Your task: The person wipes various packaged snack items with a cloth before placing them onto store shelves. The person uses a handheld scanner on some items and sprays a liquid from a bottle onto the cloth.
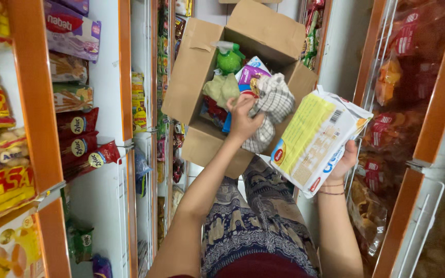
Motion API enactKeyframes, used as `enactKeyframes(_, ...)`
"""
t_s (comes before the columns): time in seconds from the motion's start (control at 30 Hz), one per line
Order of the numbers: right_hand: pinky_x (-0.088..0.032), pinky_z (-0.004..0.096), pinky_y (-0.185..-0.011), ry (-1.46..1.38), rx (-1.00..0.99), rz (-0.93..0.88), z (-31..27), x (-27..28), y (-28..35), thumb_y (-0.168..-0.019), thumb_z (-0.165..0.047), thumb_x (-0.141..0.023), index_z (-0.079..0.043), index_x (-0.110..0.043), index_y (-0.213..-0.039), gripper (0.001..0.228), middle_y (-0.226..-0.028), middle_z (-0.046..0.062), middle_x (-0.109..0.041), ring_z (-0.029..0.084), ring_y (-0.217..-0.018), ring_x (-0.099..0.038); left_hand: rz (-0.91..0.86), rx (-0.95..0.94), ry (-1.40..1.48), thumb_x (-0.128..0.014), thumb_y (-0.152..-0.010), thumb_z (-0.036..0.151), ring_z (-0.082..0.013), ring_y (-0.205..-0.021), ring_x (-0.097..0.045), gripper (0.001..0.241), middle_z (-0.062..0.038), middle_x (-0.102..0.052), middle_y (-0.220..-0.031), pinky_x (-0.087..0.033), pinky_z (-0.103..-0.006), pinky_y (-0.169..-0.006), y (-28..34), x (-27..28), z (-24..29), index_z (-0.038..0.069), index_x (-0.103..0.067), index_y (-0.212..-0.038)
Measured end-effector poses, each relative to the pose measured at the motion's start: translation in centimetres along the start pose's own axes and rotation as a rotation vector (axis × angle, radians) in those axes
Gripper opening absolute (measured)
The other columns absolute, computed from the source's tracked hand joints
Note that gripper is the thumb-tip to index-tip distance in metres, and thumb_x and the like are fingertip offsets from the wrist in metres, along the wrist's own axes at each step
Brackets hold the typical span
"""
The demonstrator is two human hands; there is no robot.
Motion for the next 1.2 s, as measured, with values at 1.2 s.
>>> enactKeyframes(1.2,-0.039,0.046,-0.125,-0.244,-0.089,-0.490,2.5,-22.0,0.7,-0.100,-0.052,-0.052,-0.010,-0.041,-0.163,0.077,-0.158,0.011,-0.050,0.029,-0.143,-0.051,0.179,-0.641,-0.220,-0.077,-0.081,0.058,-0.0371,-0.145,-0.047,0.082,-0.025,-0.048,-0.152,-0.049,-0.0464,-0.108,14.9,15.9,22.2,0.028,-0.049,-0.152)
Point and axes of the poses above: each hand's wrist, its own y-axis away from the middle knuckle, its own x-axis out of the back of the hand, z = x × y, the point moved 9 cm from there along -y, towards the middle knuckle
